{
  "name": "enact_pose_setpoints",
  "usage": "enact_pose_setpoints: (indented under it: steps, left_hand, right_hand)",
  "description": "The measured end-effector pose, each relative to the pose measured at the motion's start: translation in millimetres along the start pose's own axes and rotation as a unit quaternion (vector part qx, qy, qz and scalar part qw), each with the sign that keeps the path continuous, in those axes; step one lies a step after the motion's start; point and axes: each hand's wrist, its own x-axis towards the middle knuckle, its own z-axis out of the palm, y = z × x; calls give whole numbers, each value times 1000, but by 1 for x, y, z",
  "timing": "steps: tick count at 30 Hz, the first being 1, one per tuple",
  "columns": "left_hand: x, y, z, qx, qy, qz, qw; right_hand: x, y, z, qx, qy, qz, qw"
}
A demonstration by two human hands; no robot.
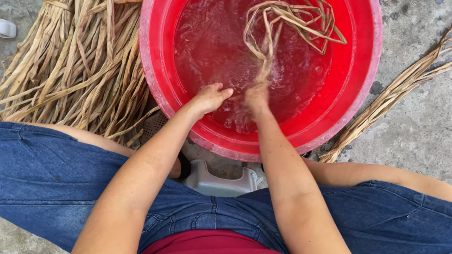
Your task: The person sits on the ground and soaks bundles of long dried leaf stalks in a red basin of water, dipping, turning and pressing the stalks under the water, then sets treated bundles aside and takes new bundles from the piles on the ground to soak.
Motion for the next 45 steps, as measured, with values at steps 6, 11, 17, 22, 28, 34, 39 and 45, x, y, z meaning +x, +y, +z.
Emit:
enact_pose_setpoints:
  steps: [6, 11, 17, 22, 28, 34, 39, 45]
  left_hand:
    - [20, 1, 2, -58, 91, -9, 994]
    - [32, 13, -25, -354, -54, -102, 928]
    - [23, 42, -56, -607, -122, 23, 785]
    - [7, 59, -78, -675, -44, 26, 736]
    - [-1, 56, -97, -643, -89, 25, 760]
    - [11, 23, -110, -579, -47, 27, 814]
    - [11, 1, -121, -527, -36, 38, 848]
    - [-3, -17, -141, -474, -47, 34, 878]
  right_hand:
    - [-44, 4, 48, -468, -203, -180, 841]
    - [-100, -37, 53, -634, -251, -187, 707]
    - [-193, -158, -11, -636, -262, -151, 710]
    - [-257, -247, -84, -601, -143, -127, 776]
    - [-310, -297, -203, -357, -19, -221, 907]
    - [-257, -237, -280, -219, 147, -299, 917]
    - [-265, -211, -376, -155, 227, -328, 904]
    - [-142, -80, -355, -112, 185, -283, 935]
